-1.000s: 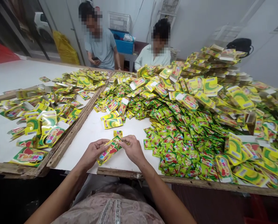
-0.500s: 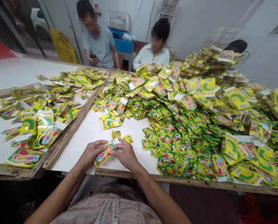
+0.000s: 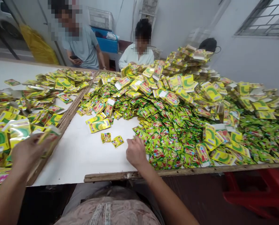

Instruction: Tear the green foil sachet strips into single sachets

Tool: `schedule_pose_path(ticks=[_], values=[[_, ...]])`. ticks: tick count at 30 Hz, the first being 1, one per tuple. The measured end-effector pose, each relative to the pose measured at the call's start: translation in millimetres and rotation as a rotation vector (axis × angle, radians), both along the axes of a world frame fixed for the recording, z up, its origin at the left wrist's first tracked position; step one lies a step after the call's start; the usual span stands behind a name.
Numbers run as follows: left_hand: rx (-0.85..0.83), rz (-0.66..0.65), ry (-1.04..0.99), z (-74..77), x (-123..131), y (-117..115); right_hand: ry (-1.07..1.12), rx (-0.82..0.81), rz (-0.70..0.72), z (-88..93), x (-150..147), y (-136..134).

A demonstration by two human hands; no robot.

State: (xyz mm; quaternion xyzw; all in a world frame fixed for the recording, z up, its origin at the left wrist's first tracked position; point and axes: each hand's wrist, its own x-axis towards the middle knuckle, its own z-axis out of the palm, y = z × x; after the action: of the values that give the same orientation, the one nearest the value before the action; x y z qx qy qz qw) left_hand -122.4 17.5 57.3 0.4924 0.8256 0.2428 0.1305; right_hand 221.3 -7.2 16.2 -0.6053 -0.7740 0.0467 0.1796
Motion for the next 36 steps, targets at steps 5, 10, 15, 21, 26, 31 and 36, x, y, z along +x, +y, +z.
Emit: schedule_pose_path(ticks=[5, 10, 15, 21, 26, 31, 36], values=[[0.217, 0.017, 0.372, -5.5, 20.2, 19.0, -0.269, 0.040, -0.018, -13.0, 32.5, 5.2], [0.125, -0.501, 0.207, -27.4, 132.5, 27.3, 0.086, 0.044, -0.026, -22.0, 21.2, 13.7], [-0.006, -0.701, 0.198, -46.6, 196.6, 35.7, 0.360, -0.014, -0.131, -35.3, 11.7, 11.7], [0.019, -0.691, -0.145, -59.6, 185.3, 33.8, 0.721, -0.187, -0.207, -35.3, 15.8, 11.4], [-0.043, -0.612, -0.733, -65.7, 161.8, 26.7, 1.009, -0.353, -0.015, -18.1, 2.3, 14.7], [-0.169, -0.620, -1.114, -62.9, 153.1, 17.4, 0.917, -0.541, 0.097, -14.1, -23.3, 20.0], [-0.190, -0.550, -1.307, -60.0, 150.1, 10.3, 0.839, -0.456, -0.002, -21.0, -32.0, 25.2]])
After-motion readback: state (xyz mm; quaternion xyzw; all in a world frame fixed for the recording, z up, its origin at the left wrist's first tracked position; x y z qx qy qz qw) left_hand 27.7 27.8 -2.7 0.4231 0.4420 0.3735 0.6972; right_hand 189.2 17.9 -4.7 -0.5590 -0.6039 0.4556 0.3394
